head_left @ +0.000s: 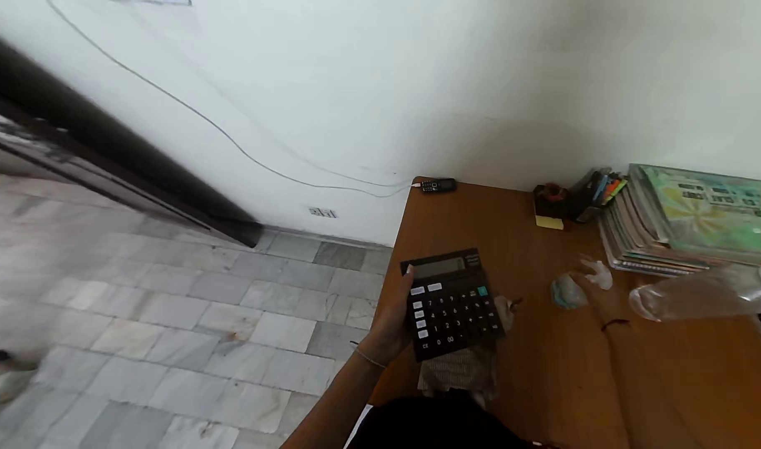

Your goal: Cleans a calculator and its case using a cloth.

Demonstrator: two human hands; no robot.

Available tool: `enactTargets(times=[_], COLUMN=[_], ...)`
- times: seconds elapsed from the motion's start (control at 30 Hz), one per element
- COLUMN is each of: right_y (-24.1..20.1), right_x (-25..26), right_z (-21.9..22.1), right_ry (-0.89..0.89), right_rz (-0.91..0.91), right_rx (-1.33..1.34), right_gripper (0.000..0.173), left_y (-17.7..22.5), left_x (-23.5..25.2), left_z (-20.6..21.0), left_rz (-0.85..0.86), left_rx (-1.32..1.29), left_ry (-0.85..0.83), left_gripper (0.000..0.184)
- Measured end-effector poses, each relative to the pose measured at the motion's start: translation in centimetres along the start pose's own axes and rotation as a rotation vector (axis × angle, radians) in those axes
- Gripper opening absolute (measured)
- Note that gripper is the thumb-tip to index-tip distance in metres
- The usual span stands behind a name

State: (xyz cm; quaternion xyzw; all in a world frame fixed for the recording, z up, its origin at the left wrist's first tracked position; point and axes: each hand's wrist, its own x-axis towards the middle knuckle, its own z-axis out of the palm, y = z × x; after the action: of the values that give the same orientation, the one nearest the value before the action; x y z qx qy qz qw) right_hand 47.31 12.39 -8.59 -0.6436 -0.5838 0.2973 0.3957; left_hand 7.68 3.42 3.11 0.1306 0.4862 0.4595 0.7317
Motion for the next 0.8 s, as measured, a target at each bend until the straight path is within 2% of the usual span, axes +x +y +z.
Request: enactTargets(times=[0.07, 0.1, 0.33, 0.43, 0.6, 0.8], right_y=[-2.2, -3.3, -12.0, -15.3, -18.0, -17.3], right_x=[0.2, 0.0, -1.6, -1.9, -2.4, -2.0], right_z=[0.7, 1.1, 3.7, 4.8, 6.7, 7.5], right_ry=[-0.090, -0.155, -0.643, -0.801, -0.941, -0.976], right_rz=[0.204, 0.214, -0.071, -0.134, -0.153, -0.114], right_rx=[-0.052, -0.109, -0.518, -0.671, -0.858, -0.928], right_gripper=[0.047, 0.048, 0.046, 0.048, 0.043, 0.033], left_y=[0.1, 0.1, -0.2, -0.6, -1.2, -1.6], left_x=[0.3, 0.5, 3.1, 3.8, 4.1, 4.2], left_z=[0.4, 0.7, 1.0, 1.3, 1.4, 1.4], left_rz=[-0.023, -0.033, -0.184, -0.232, -0.252, -0.272], left_rx=[0.057, 0.092, 0.356, 0.446, 0.477, 0.451], left_ry=[-0.031, -0.035, -0.126, -0.147, -0.163, -0.171], left_gripper=[0.063, 0.062, 0.060, 0.061, 0.061, 0.062])
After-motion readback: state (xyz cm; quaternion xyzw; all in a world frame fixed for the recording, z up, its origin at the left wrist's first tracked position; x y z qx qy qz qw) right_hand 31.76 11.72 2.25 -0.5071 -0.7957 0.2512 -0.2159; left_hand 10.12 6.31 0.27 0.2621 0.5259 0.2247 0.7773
